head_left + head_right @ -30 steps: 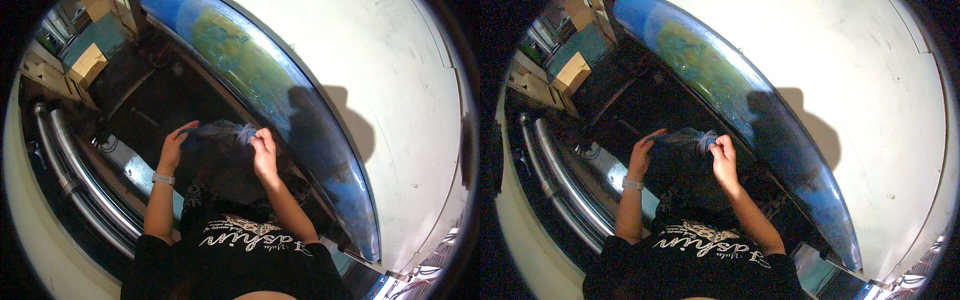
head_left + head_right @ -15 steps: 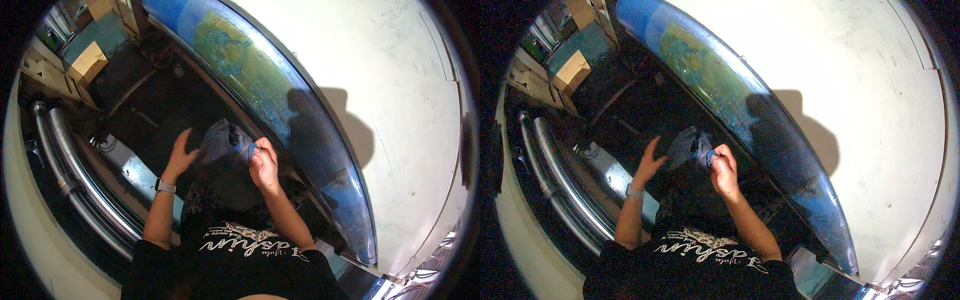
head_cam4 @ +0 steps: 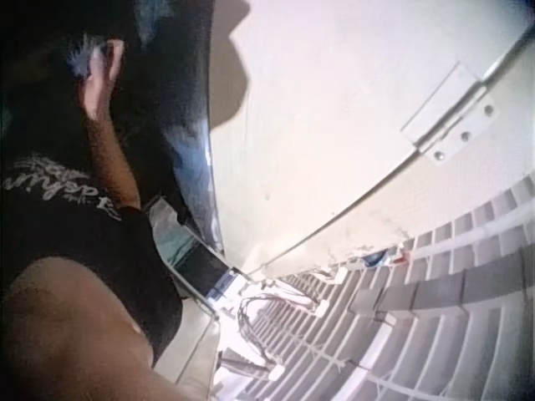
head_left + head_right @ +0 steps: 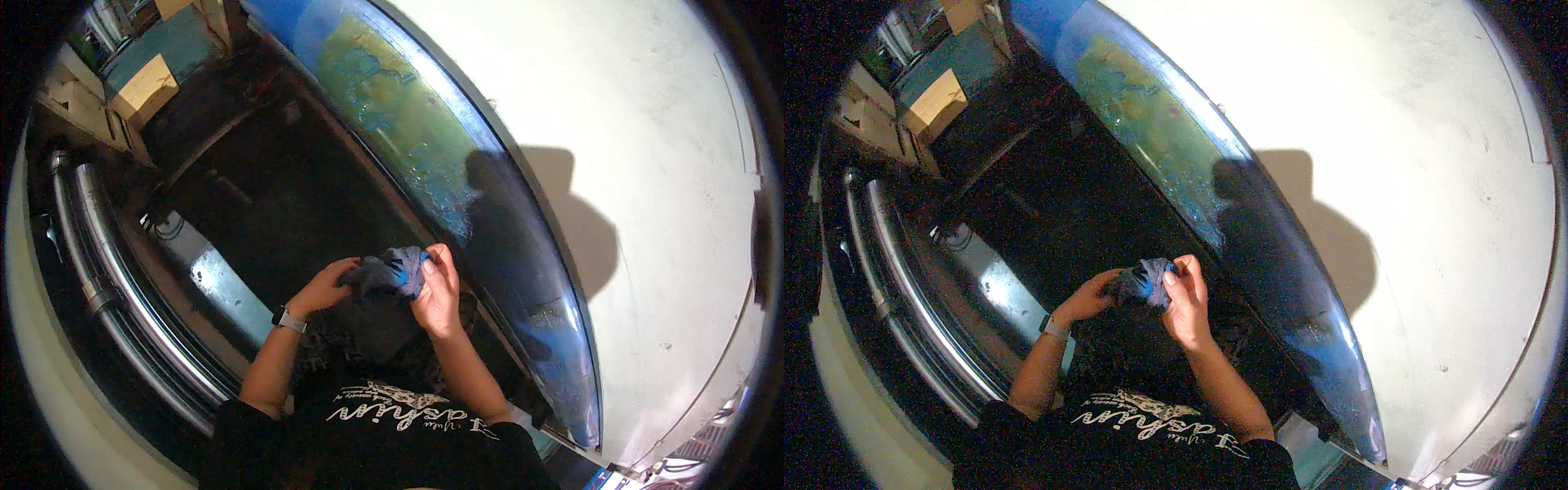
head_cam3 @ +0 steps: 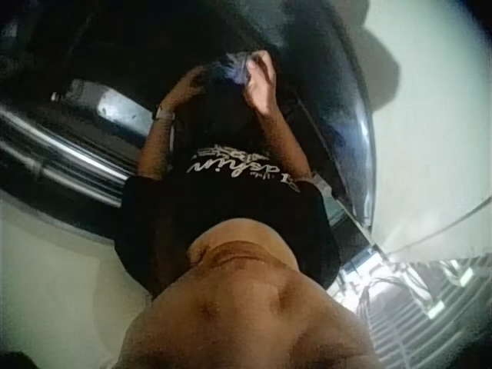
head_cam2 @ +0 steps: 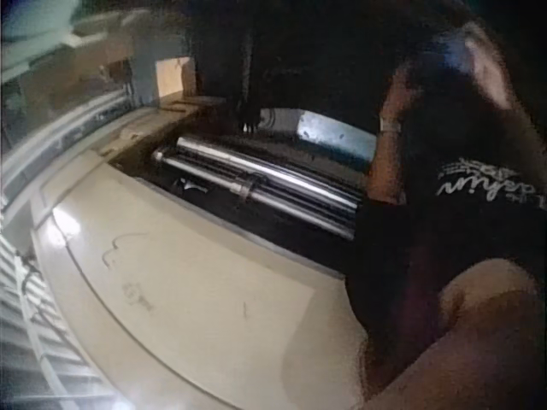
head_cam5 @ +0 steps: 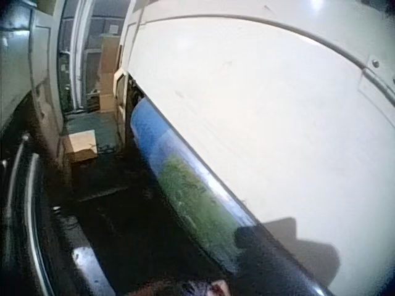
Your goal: The person wipes the surface of a large, curved, blue and white object with a grey cloth. They systematically rub the surface with both hands, moving along the length of the object to clean or polish it.
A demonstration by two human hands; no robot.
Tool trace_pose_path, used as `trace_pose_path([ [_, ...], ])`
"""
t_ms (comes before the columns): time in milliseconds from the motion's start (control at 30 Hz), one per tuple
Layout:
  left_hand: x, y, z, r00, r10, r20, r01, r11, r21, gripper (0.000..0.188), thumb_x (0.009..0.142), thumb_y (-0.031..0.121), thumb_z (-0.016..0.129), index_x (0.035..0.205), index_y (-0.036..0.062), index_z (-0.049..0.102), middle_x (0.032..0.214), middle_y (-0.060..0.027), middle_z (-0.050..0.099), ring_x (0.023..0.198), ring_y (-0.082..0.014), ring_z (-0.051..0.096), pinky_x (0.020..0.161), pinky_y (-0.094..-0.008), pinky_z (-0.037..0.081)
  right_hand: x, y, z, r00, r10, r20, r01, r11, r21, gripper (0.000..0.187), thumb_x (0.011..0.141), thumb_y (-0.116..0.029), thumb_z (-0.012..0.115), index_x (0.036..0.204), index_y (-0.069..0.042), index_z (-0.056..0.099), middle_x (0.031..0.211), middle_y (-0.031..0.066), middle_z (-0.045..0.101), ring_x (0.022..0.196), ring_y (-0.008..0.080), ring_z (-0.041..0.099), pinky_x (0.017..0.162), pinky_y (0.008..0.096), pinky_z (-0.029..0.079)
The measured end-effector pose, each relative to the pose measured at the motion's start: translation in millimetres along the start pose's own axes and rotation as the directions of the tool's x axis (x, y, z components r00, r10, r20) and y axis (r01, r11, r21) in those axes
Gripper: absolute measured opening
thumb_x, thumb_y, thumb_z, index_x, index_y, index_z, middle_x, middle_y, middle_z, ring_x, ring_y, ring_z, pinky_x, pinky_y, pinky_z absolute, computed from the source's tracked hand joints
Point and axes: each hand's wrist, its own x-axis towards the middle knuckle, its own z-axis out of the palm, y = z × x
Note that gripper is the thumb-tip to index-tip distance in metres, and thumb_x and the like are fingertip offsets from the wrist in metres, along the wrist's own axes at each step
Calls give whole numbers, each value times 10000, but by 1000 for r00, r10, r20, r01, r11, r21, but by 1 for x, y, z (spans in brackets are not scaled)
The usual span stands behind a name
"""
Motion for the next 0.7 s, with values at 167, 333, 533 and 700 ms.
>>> trace_pose_path([
  [167, -12, 38, -18, 949, -289, -129, 273, 954, -127, 456, 781, -36, 483, 1224, 66, 516, 1135, -78, 604, 1073, -200, 546, 951, -305, 386, 8, 17, -16, 997, 62, 46, -52, 979, -196, 278, 808, -84, 650, 967, -100, 424, 837, -37, 454, 751, 52, 430, 674, 214, 375],
  [333, -36, 36, -46, 895, -207, -396, 115, 963, -244, 266, 836, 21, 477, 1070, 2, 603, 1025, -89, 631, 971, -187, 583, 865, -295, 432, 29, 24, -22, 996, 64, 56, -45, 955, -294, 373, 783, -88, 690, 1038, -92, 417, 906, -9, 508, 817, 66, 475, 727, 219, 399],
  [533, -54, 36, -83, 796, -335, -504, 106, 897, -430, 246, 839, 63, 510, 1054, -28, 587, 1003, -23, 593, 929, -121, 546, 837, -245, 419, 43, 33, -26, 984, 59, 168, 83, 683, -726, 520, 767, -146, 716, 1180, -42, 418, 1008, 107, 549, 945, 217, 531, 836, 317, 426],
  [700, -20, 92, -92, 942, -94, -322, 4, 963, -269, 174, 818, 62, 517, 978, 6, 557, 915, -14, 559, 884, -115, 519, 803, -231, 405, 32, 34, -21, 934, 8, 358, 337, 322, -885, 680, 717, -180, 748, 1285, -53, 395, 1346, 179, 338, 1257, 327, 343, 1008, 382, 330],
])
